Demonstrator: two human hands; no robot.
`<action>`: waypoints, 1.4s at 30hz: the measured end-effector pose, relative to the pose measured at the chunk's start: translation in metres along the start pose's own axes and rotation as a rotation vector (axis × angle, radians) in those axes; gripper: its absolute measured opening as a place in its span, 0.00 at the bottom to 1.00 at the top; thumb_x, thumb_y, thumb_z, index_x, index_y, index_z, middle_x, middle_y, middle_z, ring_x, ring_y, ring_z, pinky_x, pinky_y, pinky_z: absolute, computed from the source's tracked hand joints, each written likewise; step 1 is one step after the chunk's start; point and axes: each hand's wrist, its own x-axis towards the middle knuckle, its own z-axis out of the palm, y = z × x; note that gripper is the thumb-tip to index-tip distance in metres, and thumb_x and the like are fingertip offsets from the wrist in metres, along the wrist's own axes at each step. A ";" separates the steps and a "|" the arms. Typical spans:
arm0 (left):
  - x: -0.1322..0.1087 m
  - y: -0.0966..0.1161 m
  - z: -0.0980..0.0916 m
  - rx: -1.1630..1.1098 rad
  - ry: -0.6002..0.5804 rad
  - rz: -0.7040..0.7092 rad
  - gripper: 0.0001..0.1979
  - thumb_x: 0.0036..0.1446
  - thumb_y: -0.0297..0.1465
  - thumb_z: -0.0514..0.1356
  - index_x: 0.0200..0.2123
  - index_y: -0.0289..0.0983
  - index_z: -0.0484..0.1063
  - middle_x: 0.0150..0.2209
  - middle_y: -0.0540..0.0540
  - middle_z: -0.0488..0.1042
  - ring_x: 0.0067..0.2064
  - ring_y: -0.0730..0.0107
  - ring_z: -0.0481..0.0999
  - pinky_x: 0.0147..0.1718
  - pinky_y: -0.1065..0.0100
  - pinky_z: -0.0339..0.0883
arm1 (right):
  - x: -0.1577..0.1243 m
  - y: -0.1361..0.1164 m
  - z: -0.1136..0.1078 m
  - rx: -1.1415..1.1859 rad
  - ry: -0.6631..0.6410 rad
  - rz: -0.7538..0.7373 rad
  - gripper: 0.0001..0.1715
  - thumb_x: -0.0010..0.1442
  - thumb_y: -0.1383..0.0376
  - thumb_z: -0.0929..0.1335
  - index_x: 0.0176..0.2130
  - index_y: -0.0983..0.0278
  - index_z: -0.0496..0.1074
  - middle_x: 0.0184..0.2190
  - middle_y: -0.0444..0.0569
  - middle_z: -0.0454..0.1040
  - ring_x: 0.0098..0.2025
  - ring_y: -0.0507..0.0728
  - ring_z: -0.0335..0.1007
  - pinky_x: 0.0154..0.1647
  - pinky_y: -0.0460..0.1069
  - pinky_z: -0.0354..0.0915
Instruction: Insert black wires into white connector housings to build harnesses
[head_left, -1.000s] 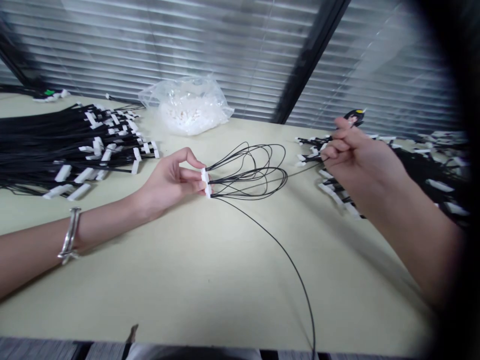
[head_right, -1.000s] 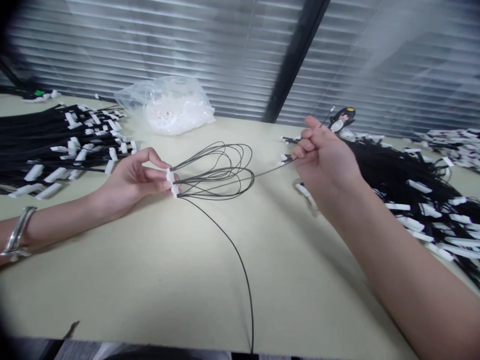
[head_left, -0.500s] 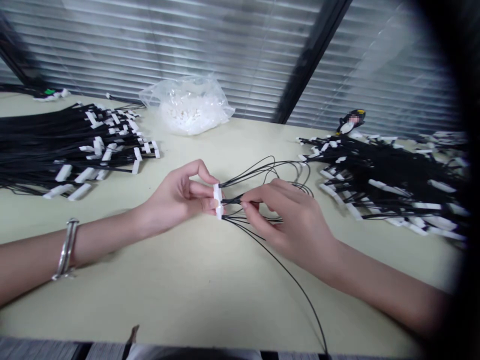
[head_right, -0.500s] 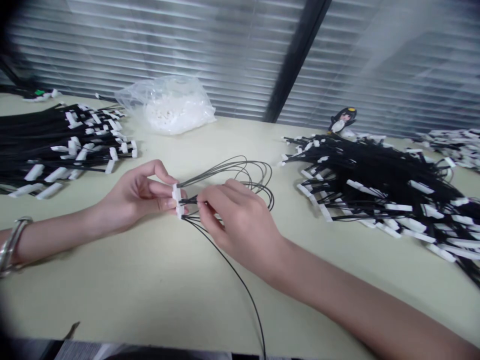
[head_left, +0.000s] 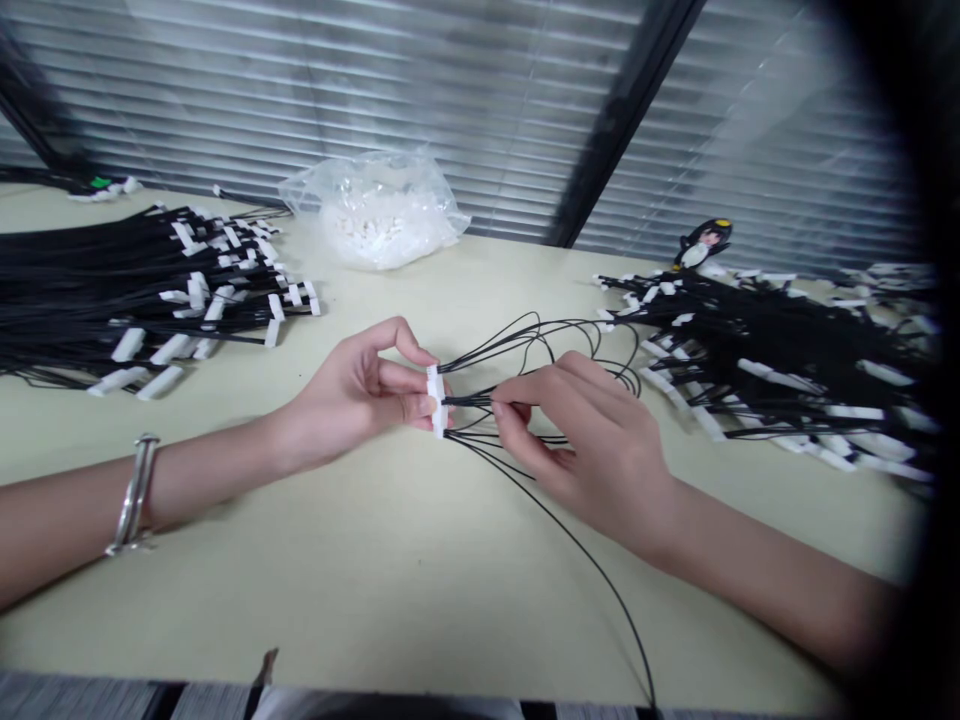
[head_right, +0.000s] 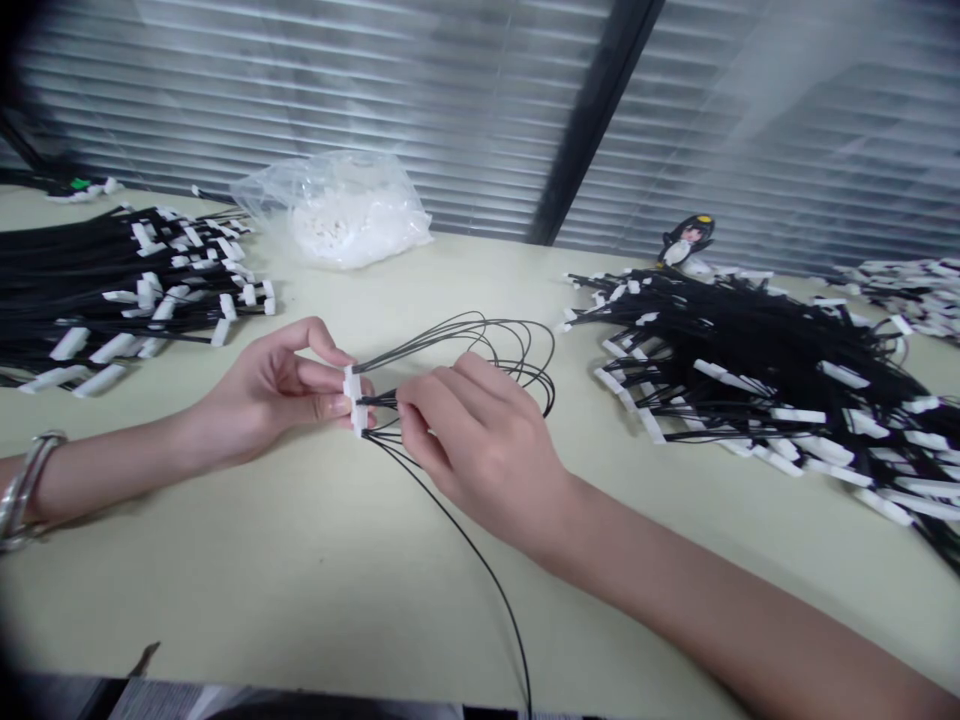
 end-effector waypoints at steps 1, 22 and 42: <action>0.000 0.000 0.000 0.000 0.002 -0.003 0.11 0.55 0.21 0.61 0.35 0.37 0.61 0.30 0.48 0.82 0.33 0.70 0.81 0.34 0.70 0.74 | 0.000 0.000 0.000 -0.008 0.003 -0.012 0.07 0.54 0.75 0.67 0.32 0.65 0.65 0.24 0.43 0.70 0.26 0.49 0.58 0.29 0.48 0.59; -0.001 -0.001 -0.002 0.000 -0.001 0.028 0.10 0.54 0.21 0.62 0.34 0.38 0.63 0.30 0.50 0.82 0.31 0.71 0.81 0.32 0.71 0.76 | -0.001 0.011 -0.005 -0.327 0.078 -0.405 0.05 0.54 0.72 0.69 0.33 0.66 0.68 0.24 0.44 0.72 0.26 0.50 0.61 0.24 0.49 0.55; -0.002 -0.002 0.000 0.018 0.011 -0.035 0.10 0.53 0.22 0.63 0.34 0.38 0.64 0.29 0.50 0.81 0.31 0.68 0.81 0.33 0.66 0.78 | -0.006 0.004 0.001 -0.201 -0.017 -0.230 0.06 0.55 0.72 0.69 0.34 0.65 0.66 0.26 0.43 0.72 0.31 0.51 0.64 0.29 0.49 0.55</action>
